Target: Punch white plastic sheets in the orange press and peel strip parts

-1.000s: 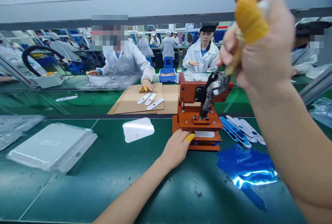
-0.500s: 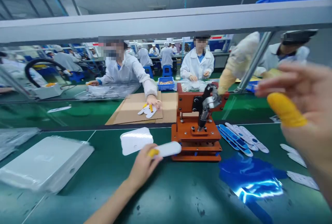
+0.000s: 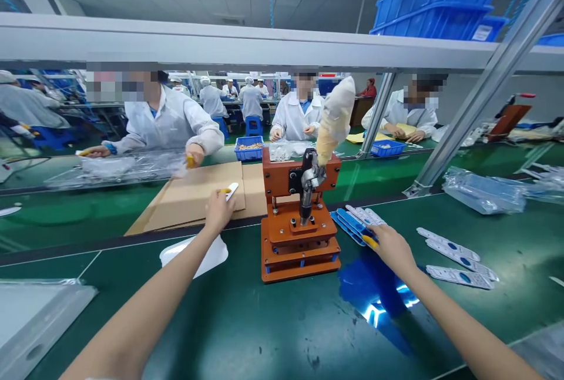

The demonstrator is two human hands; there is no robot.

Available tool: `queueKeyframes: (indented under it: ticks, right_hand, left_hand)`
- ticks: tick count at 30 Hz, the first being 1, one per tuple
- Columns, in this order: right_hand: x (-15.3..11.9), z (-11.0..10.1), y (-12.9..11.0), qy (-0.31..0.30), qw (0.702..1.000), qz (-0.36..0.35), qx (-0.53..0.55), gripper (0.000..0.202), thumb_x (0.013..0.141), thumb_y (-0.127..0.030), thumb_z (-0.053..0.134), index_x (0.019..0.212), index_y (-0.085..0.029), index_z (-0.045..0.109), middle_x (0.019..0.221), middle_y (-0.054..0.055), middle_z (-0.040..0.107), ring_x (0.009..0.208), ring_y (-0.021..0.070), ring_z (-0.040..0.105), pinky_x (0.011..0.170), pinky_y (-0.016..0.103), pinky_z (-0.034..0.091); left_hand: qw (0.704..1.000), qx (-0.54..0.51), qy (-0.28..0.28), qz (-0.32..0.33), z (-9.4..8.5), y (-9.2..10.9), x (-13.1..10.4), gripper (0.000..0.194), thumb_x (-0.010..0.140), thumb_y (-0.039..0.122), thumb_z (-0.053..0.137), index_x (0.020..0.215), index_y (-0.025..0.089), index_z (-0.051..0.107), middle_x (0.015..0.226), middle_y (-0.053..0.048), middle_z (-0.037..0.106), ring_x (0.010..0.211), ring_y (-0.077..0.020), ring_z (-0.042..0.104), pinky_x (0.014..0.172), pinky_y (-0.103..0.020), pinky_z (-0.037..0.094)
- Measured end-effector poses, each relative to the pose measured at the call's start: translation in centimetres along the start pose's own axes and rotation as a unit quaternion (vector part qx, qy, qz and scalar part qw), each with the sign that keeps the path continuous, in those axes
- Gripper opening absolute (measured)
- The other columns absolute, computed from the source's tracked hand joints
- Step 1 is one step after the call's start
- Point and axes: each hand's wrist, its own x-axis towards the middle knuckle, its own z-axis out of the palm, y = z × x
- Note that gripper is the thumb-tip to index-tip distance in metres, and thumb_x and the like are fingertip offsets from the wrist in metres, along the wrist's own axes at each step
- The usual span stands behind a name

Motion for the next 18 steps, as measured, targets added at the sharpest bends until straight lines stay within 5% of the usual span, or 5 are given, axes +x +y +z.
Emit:
queueKeyframes:
  ticks: [4,10,15,18]
  right_hand:
    - [1.9,0.8,0.8,-0.035,0.997,0.067,0.017,0.019,0.070,-0.032,0.059,0.083,-0.019,0.065,0.081,0.007,0.067,0.071,0.0220,0.065,0.057,0.029,0.047]
    - [0.5,-0.9,0.3,-0.011,0.993,0.101,0.054,0.021,0.070,-0.035,0.048,0.077,-0.020,0.061,0.071,0.007,0.065,0.062,0.0235,0.062,0.052,0.032,0.044]
    - [-3.5,-8.0,-2.1,0.094,0.992,0.009,0.088,0.031,0.078,-0.042,0.040,0.094,-0.030,0.064,0.096,0.007,0.066,0.081,0.0280,0.063,0.062,0.039,0.049]
    - [-5.7,-10.8,-5.8,0.029,0.977,-0.104,0.185,0.024,0.081,-0.047,0.051,0.091,-0.037,0.070,0.084,0.005,0.066,0.069,0.0252,0.062,0.048,0.034,0.046]
  left_hand:
    - [0.996,-0.040,-0.008,0.076,-0.8,1.9,-4.3,0.024,0.086,0.026,0.043,0.106,0.018,0.055,0.123,-0.011,0.051,0.118,-0.0263,0.048,0.099,-0.041,0.040]
    - [0.955,-0.192,0.081,0.209,-3.9,4.8,-13.7,0.022,0.089,0.014,0.043,0.108,0.021,0.053,0.106,-0.008,0.056,0.103,-0.0217,0.054,0.090,-0.038,0.046]
    - [0.905,-0.278,-0.067,0.314,-6.3,9.0,-19.7,0.035,0.086,0.005,0.046,0.116,0.022,0.050,0.102,-0.007,0.059,0.094,-0.0183,0.056,0.082,-0.033,0.049]
    - [0.897,-0.324,-0.161,0.254,-7.1,12.8,-20.5,0.031,0.090,0.019,0.048,0.121,0.023,0.049,0.111,-0.009,0.060,0.102,-0.0207,0.055,0.088,-0.035,0.047]
